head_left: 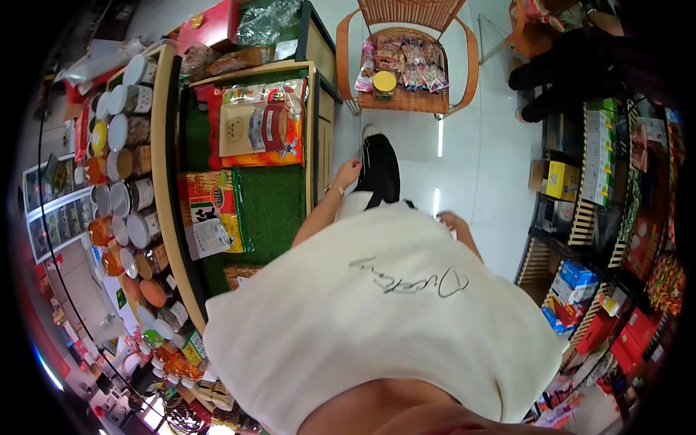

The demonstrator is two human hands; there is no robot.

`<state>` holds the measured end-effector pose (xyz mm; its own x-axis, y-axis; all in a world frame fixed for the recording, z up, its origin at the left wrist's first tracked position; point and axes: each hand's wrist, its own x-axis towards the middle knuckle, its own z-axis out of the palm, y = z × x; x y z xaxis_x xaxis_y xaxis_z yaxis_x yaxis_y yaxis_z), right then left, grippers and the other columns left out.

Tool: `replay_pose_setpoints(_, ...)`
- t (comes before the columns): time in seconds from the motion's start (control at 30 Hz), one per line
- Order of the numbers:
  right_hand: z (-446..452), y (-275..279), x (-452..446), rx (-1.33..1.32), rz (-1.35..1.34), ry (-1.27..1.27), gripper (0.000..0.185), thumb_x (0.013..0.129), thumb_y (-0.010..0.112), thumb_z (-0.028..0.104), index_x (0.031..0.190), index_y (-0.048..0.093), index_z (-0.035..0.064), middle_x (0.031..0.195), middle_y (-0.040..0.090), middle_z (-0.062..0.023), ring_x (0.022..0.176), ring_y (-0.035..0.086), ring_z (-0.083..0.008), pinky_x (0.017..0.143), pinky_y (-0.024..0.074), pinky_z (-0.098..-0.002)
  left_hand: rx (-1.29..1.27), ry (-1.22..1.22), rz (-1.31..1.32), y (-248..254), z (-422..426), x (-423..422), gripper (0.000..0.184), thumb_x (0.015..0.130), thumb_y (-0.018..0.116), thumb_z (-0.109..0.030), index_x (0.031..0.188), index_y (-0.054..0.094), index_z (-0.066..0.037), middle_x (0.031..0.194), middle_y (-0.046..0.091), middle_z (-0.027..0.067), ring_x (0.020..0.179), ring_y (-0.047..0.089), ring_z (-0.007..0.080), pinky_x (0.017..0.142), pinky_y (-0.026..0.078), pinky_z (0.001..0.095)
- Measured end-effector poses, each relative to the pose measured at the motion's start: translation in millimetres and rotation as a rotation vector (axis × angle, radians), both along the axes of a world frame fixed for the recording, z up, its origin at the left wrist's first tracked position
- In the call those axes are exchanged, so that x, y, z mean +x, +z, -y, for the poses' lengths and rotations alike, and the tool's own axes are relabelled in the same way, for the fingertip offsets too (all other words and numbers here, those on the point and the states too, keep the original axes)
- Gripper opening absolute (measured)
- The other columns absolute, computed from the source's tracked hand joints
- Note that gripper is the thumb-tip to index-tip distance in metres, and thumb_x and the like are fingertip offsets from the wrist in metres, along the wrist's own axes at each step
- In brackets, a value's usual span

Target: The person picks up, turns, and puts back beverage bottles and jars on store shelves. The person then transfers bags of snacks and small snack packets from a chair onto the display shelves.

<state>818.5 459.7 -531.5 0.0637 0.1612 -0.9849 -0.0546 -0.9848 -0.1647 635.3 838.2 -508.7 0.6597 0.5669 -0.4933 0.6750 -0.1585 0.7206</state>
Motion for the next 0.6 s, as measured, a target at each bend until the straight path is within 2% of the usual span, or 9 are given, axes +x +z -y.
replay_pose_setpoints(0.03,14.3,-24.9,6.6,0.127,0.312,-0.077,0.041,0.078,0.054,0.029,0.112,0.055,0.0076,0.097,0.062,-0.0104,0.085,0.058,-0.0233,0.071,0.0477,-0.0368,0.043,-0.032,-0.008,-3.3,-2.9,1.3,0.031,0.081,0.049,-0.023,0.1,0.059,-0.001,0.091,0.063,0.0181,0.09,0.058,0.0347,0.078,0.045,0.0361)
replay_pose_setpoints(0.07,9.9,-44.8,30.1,0.27,0.648,-0.146,0.04,0.078,0.054,0.027,0.114,0.053,0.0085,0.088,0.064,-0.0074,0.077,0.058,-0.0219,0.065,0.0476,-0.0369,-0.006,-0.079,-0.094,-10.8,-19.1,9.7,0.031,0.081,0.049,-0.023,0.1,0.059,0.0,0.09,0.063,0.0184,0.09,0.058,0.035,0.078,0.045,0.0359)
replay_pose_setpoints(0.13,-18.3,-19.5,76.6,0.215,0.627,-0.355,0.037,0.078,0.055,0.028,0.109,0.054,0.0076,0.085,0.064,-0.0081,0.071,0.058,-0.0192,0.061,0.0473,-0.035,-0.128,-0.164,-0.274,-31.0,-32.5,-0.2,0.032,0.081,0.049,-0.023,0.099,0.059,0.001,0.088,0.063,0.019,0.089,0.058,0.0356,0.078,0.045,0.0356)
replay_pose_setpoints(0.17,-40.1,-4.5,97.8,0.194,0.614,-0.462,0.036,0.079,0.055,0.029,0.107,0.055,0.0072,0.084,0.064,-0.0085,0.068,0.058,-0.0179,0.059,0.0472,-0.034,-0.124,-0.161,-0.213,-34.1,-39.3,-1.1,0.032,0.081,0.049,-0.023,0.099,0.059,0.001,0.088,0.063,0.0191,0.089,0.058,0.0352,0.077,0.045,0.0356)
replay_pose_setpoints(0.27,-120.1,47.4,156.4,0.164,0.397,-0.427,0.034,0.079,0.056,0.03,0.104,0.056,0.0066,0.082,0.064,-0.0095,0.065,0.057,-0.0154,0.053,0.0456,-0.0294,-0.141,-0.05,-0.06,-40.5,-83.2,22.8,0.032,0.08,0.05,-0.024,0.098,0.059,0.0,0.088,0.063,0.0189,0.088,0.059,0.0336,0.077,0.045,0.0356)
replay_pose_setpoints(0.33,-161.3,31.2,189.1,0.252,0.524,-0.243,0.032,0.08,0.055,0.028,0.102,0.057,0.0062,0.082,0.064,-0.0096,0.063,0.057,-0.0142,0.054,0.0456,-0.0263,-0.249,0.159,-0.013,-41.1,-108.8,43.5,0.031,0.08,0.051,-0.025,0.099,0.059,-0.001,0.088,0.063,0.0185,0.087,0.06,0.0318,0.076,0.045,0.0353)
replay_pose_setpoints(0.4,-203.8,-0.4,210.3,0.429,0.649,-0.211,0.03,0.081,0.055,0.024,0.103,0.056,0.0044,0.081,0.063,-0.0093,0.062,0.057,-0.0146,0.055,0.0463,-0.0257,-0.248,0.129,-0.002,-61.8,-140.3,64.0,0.031,0.08,0.053,-0.024,0.101,0.059,-0.002,0.086,0.064,0.0163,0.084,0.061,0.0284,0.076,0.046,0.0343)
replay_pose_setpoints(0.47,-261.2,8.3,219.8,0.485,0.573,-0.171,0.027,0.081,0.055,0.02,0.103,0.056,0.0025,0.08,0.063,-0.0094,0.067,0.058,-0.0152,0.059,0.0475,-0.0264,-0.216,0.03,-0.059,-46.0,-160.1,77.0,0.031,0.08,0.054,-0.024,0.1,0.059,-0.001,0.086,0.064,0.0156,0.083,0.061,0.0283,0.076,0.046,0.0342)
replay_pose_setpoints(0.6,-357.3,22.8,215.6,0.606,0.356,-0.166,0.025,0.082,0.053,0.016,0.102,0.057,0.0017,0.084,0.062,-0.0101,0.076,0.059,-0.0147,0.066,0.0476,-0.0272,-0.189,0.084,-0.047,-4.6,-182.0,125.2,0.03,0.079,0.055,-0.025,0.098,0.06,-0.003,0.088,0.063,0.0158,0.084,0.06,0.0293,0.077,0.046,0.0356)
